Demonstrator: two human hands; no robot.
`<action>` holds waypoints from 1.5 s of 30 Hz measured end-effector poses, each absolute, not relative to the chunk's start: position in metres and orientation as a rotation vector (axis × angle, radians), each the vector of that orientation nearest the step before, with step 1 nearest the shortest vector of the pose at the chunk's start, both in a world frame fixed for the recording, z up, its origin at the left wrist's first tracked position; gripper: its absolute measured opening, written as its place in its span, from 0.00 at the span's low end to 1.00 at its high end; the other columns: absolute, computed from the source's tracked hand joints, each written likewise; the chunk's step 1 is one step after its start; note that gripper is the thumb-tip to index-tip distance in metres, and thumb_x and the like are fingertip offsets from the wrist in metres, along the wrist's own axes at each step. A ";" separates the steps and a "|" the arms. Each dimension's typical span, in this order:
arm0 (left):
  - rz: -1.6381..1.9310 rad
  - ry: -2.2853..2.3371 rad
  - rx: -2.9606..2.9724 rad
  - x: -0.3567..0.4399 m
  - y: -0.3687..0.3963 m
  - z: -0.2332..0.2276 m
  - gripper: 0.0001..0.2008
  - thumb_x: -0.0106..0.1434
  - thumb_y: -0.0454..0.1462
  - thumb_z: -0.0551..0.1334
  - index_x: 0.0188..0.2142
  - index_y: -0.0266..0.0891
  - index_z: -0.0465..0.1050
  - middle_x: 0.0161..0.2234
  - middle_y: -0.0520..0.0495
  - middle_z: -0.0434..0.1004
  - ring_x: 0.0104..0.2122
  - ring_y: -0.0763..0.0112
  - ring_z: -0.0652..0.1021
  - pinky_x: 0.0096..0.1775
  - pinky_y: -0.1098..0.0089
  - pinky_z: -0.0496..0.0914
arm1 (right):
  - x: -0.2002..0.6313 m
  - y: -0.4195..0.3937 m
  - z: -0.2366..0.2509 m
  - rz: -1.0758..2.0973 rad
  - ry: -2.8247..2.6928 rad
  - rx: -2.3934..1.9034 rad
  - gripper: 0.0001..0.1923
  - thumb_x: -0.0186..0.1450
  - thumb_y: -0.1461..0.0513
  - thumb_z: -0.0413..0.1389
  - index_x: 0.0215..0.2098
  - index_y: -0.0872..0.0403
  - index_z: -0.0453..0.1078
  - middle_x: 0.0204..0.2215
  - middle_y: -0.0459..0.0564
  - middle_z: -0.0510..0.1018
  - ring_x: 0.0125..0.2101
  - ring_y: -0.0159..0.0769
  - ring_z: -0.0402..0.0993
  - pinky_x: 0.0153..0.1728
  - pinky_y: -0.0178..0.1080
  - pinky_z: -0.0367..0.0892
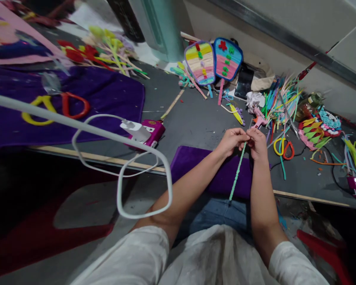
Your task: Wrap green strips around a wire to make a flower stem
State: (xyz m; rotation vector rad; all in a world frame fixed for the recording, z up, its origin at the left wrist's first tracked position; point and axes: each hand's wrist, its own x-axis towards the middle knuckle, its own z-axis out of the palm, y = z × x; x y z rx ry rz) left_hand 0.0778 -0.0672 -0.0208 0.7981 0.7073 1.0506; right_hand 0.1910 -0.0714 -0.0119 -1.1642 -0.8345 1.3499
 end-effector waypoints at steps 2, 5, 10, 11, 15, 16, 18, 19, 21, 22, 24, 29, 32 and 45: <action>1.030 0.670 0.761 0.077 -0.067 -0.020 0.13 0.44 0.36 0.70 0.23 0.34 0.65 0.15 0.55 0.68 0.11 0.81 0.67 0.14 0.79 0.59 | 0.193 -0.071 -0.011 1.413 -0.803 -1.122 0.11 0.48 0.61 0.62 0.24 0.53 0.63 0.15 0.36 0.62 0.14 0.21 0.53 0.13 0.28 0.45; 0.996 0.608 0.724 0.077 -0.068 -0.018 0.14 0.44 0.37 0.71 0.23 0.34 0.66 0.16 0.53 0.70 0.11 0.82 0.66 0.14 0.79 0.59 | 0.195 -0.071 -0.010 1.498 -0.761 -1.080 0.12 0.47 0.61 0.62 0.24 0.53 0.62 0.16 0.37 0.63 0.14 0.21 0.55 0.12 0.27 0.44; 0.952 0.591 0.696 0.077 -0.068 -0.017 0.15 0.44 0.37 0.71 0.23 0.34 0.65 0.16 0.53 0.70 0.12 0.83 0.65 0.14 0.80 0.58 | 0.195 -0.071 -0.011 1.485 -0.763 -1.117 0.12 0.48 0.60 0.61 0.24 0.53 0.61 0.15 0.37 0.62 0.13 0.22 0.54 0.12 0.28 0.45; 0.953 0.607 0.708 0.077 -0.068 -0.017 0.14 0.45 0.37 0.71 0.24 0.34 0.65 0.16 0.54 0.70 0.12 0.83 0.65 0.14 0.80 0.58 | 0.194 -0.071 -0.012 1.432 -0.777 -1.139 0.11 0.48 0.60 0.61 0.24 0.53 0.62 0.15 0.36 0.61 0.14 0.22 0.54 0.13 0.28 0.46; 1.031 0.762 0.841 0.082 -0.070 -0.019 0.12 0.48 0.35 0.69 0.24 0.34 0.65 0.15 0.56 0.67 0.12 0.82 0.67 0.15 0.79 0.61 | 0.189 -0.068 -0.017 1.095 -0.906 -1.187 0.09 0.50 0.61 0.60 0.21 0.54 0.62 0.15 0.37 0.63 0.17 0.23 0.57 0.19 0.30 0.54; 1.054 0.812 0.882 0.083 -0.070 -0.019 0.11 0.48 0.34 0.68 0.24 0.34 0.65 0.15 0.56 0.66 0.12 0.81 0.67 0.15 0.79 0.61 | 0.188 -0.067 -0.018 1.011 -0.944 -1.201 0.09 0.50 0.61 0.59 0.20 0.54 0.62 0.15 0.37 0.64 0.18 0.23 0.57 0.21 0.30 0.55; 1.090 0.886 0.947 0.084 -0.071 -0.019 0.10 0.49 0.33 0.66 0.24 0.35 0.64 0.13 0.57 0.65 0.11 0.80 0.67 0.14 0.79 0.60 | 0.186 -0.066 -0.020 0.880 -1.007 -1.245 0.09 0.50 0.62 0.59 0.19 0.54 0.63 0.16 0.38 0.64 0.20 0.24 0.57 0.23 0.30 0.55; 1.101 0.901 0.965 0.084 -0.072 -0.019 0.09 0.50 0.33 0.66 0.23 0.35 0.64 0.13 0.57 0.64 0.11 0.80 0.67 0.14 0.79 0.60 | 0.186 -0.066 -0.020 0.841 -1.027 -1.268 0.08 0.50 0.61 0.58 0.19 0.54 0.63 0.17 0.38 0.64 0.20 0.24 0.56 0.24 0.30 0.55; 1.117 0.884 0.963 0.083 -0.072 -0.019 0.09 0.50 0.33 0.66 0.23 0.35 0.64 0.13 0.57 0.64 0.11 0.81 0.67 0.15 0.80 0.60 | 0.185 -0.067 -0.020 0.828 -1.042 -1.295 0.08 0.51 0.61 0.58 0.19 0.54 0.63 0.17 0.38 0.64 0.21 0.24 0.56 0.24 0.30 0.55; 1.121 0.860 0.946 0.082 -0.071 -0.019 0.09 0.49 0.33 0.66 0.23 0.35 0.65 0.13 0.57 0.65 0.11 0.81 0.67 0.15 0.80 0.60 | 0.185 -0.068 -0.019 0.861 -1.032 -1.295 0.09 0.51 0.61 0.58 0.19 0.54 0.63 0.17 0.38 0.63 0.21 0.24 0.56 0.23 0.30 0.55; 1.110 0.805 0.901 0.081 -0.070 -0.020 0.10 0.48 0.34 0.67 0.23 0.35 0.65 0.14 0.56 0.66 0.11 0.81 0.67 0.15 0.79 0.60 | 0.185 -0.069 -0.016 0.994 -0.977 -1.278 0.10 0.50 0.60 0.59 0.20 0.54 0.62 0.17 0.38 0.63 0.19 0.24 0.56 0.21 0.30 0.54; 1.038 0.680 0.783 0.078 -0.068 -0.019 0.14 0.45 0.36 0.70 0.23 0.35 0.65 0.14 0.56 0.66 0.12 0.81 0.66 0.15 0.79 0.59 | 0.190 -0.072 -0.009 1.343 -0.830 -1.205 0.11 0.48 0.59 0.61 0.24 0.53 0.62 0.15 0.36 0.61 0.14 0.21 0.51 0.14 0.29 0.44; 0.977 0.606 0.717 0.077 -0.068 -0.018 0.15 0.45 0.37 0.71 0.24 0.35 0.65 0.14 0.57 0.65 0.12 0.82 0.65 0.15 0.79 0.58 | 0.194 -0.072 -0.008 1.469 -0.777 -1.138 0.13 0.47 0.59 0.61 0.24 0.53 0.60 0.15 0.36 0.61 0.14 0.21 0.53 0.12 0.28 0.42; 1.064 0.859 0.920 0.084 -0.072 -0.018 0.10 0.49 0.33 0.67 0.24 0.35 0.65 0.14 0.57 0.65 0.11 0.81 0.66 0.14 0.80 0.59 | 0.186 -0.068 -0.016 0.958 -0.968 -1.241 0.09 0.50 0.62 0.58 0.19 0.54 0.61 0.15 0.37 0.62 0.18 0.23 0.56 0.21 0.30 0.55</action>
